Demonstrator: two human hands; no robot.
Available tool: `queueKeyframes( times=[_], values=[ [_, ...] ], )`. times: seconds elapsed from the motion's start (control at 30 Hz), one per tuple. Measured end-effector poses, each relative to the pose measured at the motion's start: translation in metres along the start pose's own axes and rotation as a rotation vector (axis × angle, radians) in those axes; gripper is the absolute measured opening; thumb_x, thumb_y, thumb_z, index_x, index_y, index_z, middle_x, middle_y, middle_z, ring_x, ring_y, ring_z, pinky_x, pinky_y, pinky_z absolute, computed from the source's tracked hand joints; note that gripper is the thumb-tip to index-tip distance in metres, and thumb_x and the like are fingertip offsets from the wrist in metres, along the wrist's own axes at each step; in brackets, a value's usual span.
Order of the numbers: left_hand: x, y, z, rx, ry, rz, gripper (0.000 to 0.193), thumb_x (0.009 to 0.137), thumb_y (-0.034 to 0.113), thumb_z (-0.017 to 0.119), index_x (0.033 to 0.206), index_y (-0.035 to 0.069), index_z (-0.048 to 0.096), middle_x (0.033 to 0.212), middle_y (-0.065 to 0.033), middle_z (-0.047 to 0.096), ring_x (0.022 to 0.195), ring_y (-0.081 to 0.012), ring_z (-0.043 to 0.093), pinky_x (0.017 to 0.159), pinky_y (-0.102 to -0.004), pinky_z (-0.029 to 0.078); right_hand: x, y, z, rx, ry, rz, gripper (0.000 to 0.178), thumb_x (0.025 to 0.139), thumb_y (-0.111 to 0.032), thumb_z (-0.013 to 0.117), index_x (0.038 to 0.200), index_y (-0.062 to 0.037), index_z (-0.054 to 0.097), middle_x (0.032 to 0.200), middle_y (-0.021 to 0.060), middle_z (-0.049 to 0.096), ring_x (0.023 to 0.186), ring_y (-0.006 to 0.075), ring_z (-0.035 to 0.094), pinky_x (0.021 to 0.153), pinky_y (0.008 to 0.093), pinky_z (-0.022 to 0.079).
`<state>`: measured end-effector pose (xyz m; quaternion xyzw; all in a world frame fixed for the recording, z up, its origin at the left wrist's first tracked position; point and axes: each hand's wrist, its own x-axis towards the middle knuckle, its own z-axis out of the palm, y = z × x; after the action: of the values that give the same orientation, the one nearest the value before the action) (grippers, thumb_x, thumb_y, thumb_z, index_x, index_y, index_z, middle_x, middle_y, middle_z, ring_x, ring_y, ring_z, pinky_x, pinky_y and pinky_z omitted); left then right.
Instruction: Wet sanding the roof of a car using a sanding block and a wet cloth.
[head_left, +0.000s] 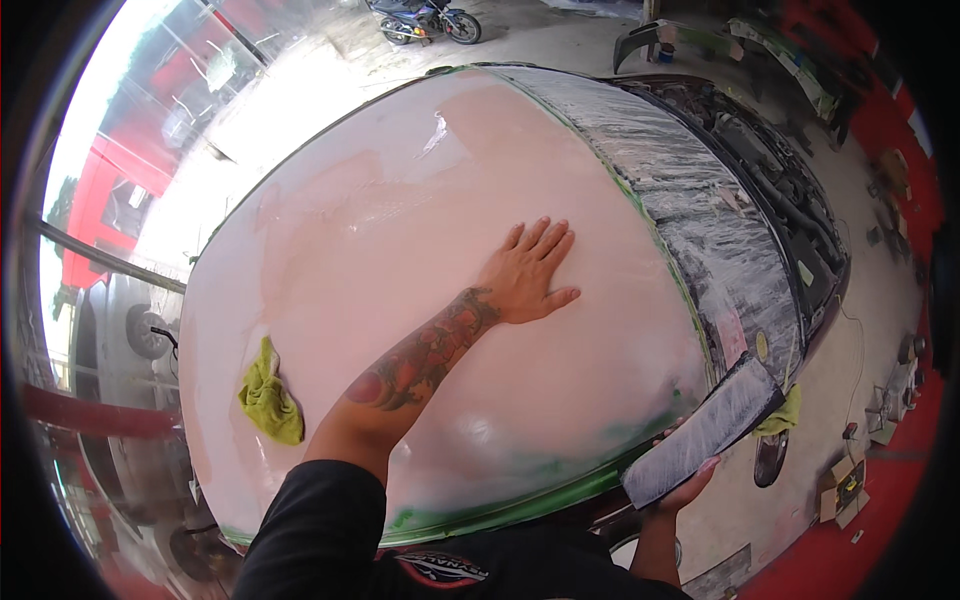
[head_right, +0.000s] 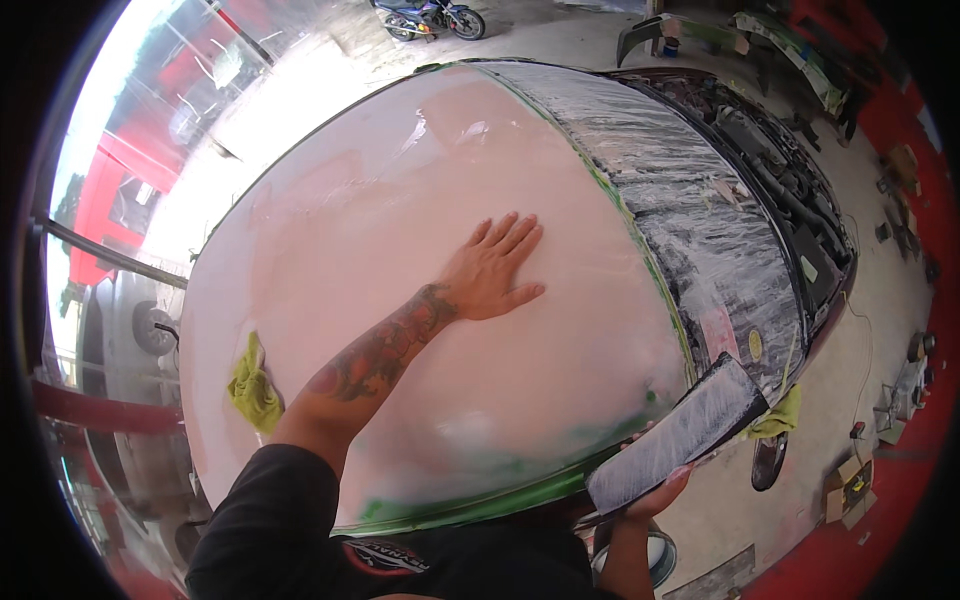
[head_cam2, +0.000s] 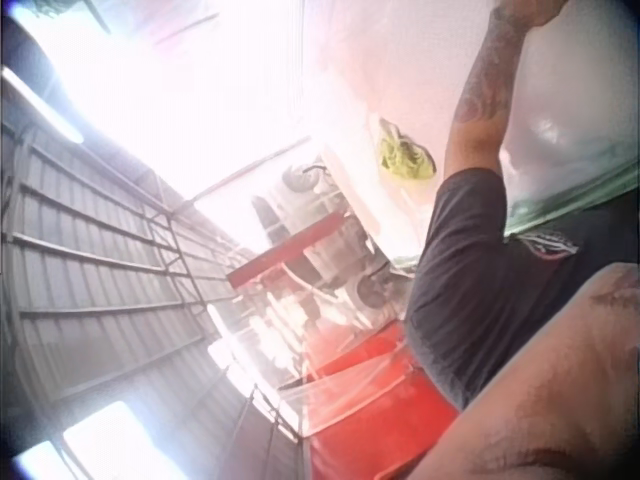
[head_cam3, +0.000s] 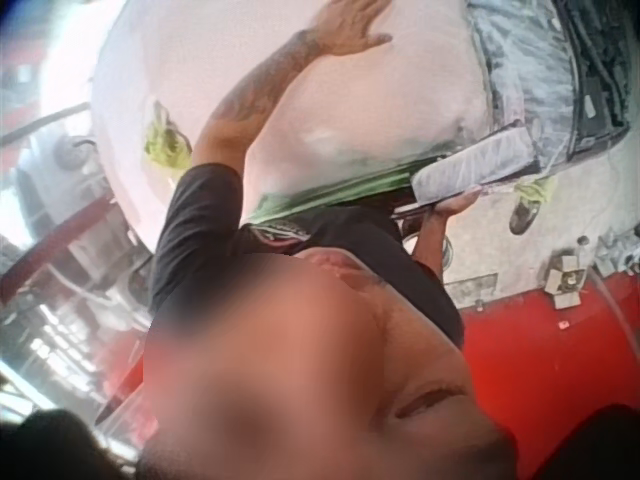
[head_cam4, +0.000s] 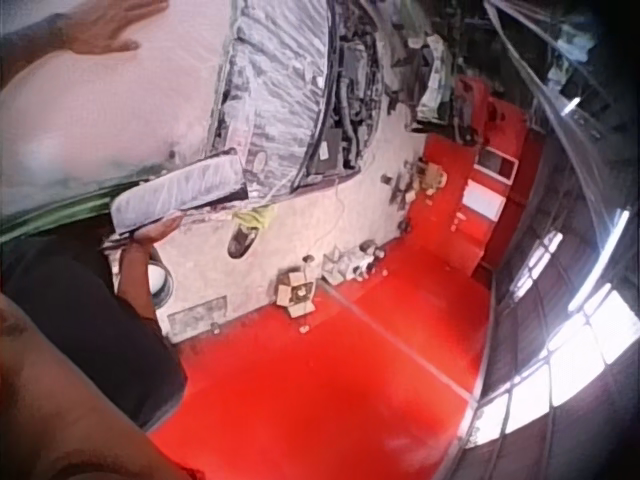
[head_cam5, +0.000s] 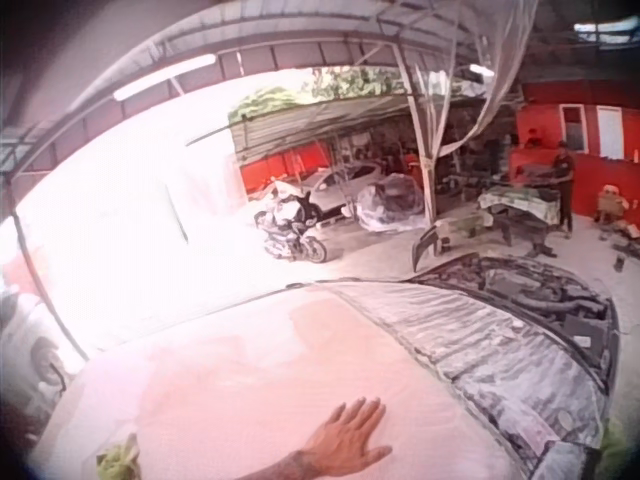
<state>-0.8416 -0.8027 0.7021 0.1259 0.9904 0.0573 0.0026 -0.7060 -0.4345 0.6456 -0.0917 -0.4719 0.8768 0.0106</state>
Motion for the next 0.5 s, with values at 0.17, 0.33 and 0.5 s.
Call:
queueKeyframes(
  times=[0.17, 0.33, 0.5],
  values=[
    [-0.055, 0.001, -0.011, 0.033, -0.018, -0.06, 0.085, 0.103, 0.06, 0.043, 0.161, 0.001, 0.024, 0.168, -0.0193, 0.024, 0.157, -0.0381, 0.018, 0.127, -0.0537, 0.016, 0.003, 0.004, -0.003, -0.019, 0.027, 0.005, 0.078, 0.102, -0.064, 0.041, 0.149, -0.0016, 0.041, 0.131, 0.0174, 0.059, 0.107, 0.0299, 0.063, 0.088, 0.0423, 0.055],
    [-0.111, 0.005, -0.023, 0.031, 0.001, -0.111, 0.085, 0.103, 0.061, 0.042, 0.16, 0.001, 0.025, 0.168, -0.019, 0.025, 0.156, -0.038, 0.02, 0.127, -0.0537, 0.018, 0.003, 0.001, 0.0, -0.011, 0.037, 0.023, 0.078, 0.102, -0.064, 0.041, 0.15, -0.0022, 0.041, 0.133, 0.0178, 0.059, 0.108, 0.0306, 0.063, 0.09, 0.0432, 0.053],
    [-0.167, 0.013, -0.034, -0.009, -0.039, -0.203, 0.087, 0.102, 0.061, 0.044, 0.161, -0.001, 0.023, 0.168, -0.0205, 0.022, 0.156, -0.0397, 0.018, 0.127, -0.0546, 0.016, 0.003, -0.002, 0.005, -0.019, 0.104, 0.022, 0.078, 0.102, -0.063, 0.039, 0.15, -0.0018, 0.04, 0.134, 0.0181, 0.059, 0.111, 0.0313, 0.062, 0.094, 0.0452, 0.051]
  ],
)
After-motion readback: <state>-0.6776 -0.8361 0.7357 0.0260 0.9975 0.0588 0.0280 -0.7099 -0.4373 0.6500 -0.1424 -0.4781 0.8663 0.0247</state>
